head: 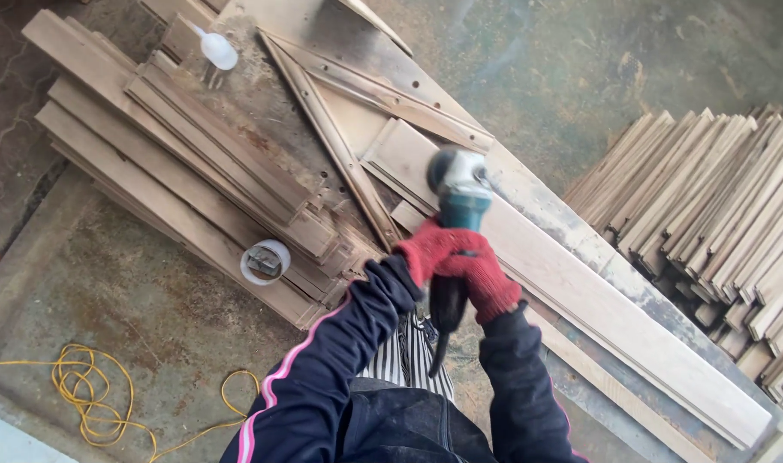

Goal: Sanding the surface and edges of wooden planks using an angle grinder with a sanding disc.

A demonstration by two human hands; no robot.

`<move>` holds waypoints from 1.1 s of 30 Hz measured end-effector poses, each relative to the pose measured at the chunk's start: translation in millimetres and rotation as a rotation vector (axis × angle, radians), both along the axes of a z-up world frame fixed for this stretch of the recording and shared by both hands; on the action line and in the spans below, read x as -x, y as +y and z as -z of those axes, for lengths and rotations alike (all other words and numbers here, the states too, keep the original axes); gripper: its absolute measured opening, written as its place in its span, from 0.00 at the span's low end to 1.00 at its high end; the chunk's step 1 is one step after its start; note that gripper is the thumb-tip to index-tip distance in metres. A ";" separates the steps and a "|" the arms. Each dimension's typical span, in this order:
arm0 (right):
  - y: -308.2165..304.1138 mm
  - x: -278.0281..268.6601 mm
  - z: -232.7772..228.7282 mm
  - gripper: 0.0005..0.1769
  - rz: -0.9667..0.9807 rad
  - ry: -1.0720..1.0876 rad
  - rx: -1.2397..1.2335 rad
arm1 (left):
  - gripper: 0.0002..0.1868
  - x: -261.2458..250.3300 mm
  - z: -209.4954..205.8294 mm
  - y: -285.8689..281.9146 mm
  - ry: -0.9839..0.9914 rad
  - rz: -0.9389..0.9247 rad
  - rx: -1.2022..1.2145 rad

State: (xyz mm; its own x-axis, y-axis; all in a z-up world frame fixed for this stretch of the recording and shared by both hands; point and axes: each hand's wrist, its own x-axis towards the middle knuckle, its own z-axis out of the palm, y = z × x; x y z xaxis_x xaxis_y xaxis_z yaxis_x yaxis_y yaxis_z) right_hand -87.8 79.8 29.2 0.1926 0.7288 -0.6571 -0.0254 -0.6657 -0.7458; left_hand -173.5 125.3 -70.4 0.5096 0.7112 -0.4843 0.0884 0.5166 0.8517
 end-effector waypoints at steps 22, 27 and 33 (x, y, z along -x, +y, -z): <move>-233.1 -123.8 17.9 0.15 0.526 -0.073 -0.182 | 0.41 -166.0 -22.6 -183.3 0.040 0.319 0.289; -155.0 -70.9 -6.7 0.14 0.358 0.012 -0.204 | 0.34 -101.3 -25.0 -127.0 0.072 0.106 0.306; -78.4 -13.8 -3.0 0.16 0.163 0.070 -0.108 | 0.25 -7.6 51.6 -74.4 -0.060 0.149 -0.040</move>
State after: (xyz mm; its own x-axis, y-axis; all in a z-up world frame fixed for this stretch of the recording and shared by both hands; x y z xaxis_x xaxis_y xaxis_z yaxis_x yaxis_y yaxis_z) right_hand -74.0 1.5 32.2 0.2708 0.7585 -0.5928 -0.1806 -0.5648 -0.8052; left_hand -165.9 50.9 -122.0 0.6380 0.6437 -0.4226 0.1102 0.4668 0.8775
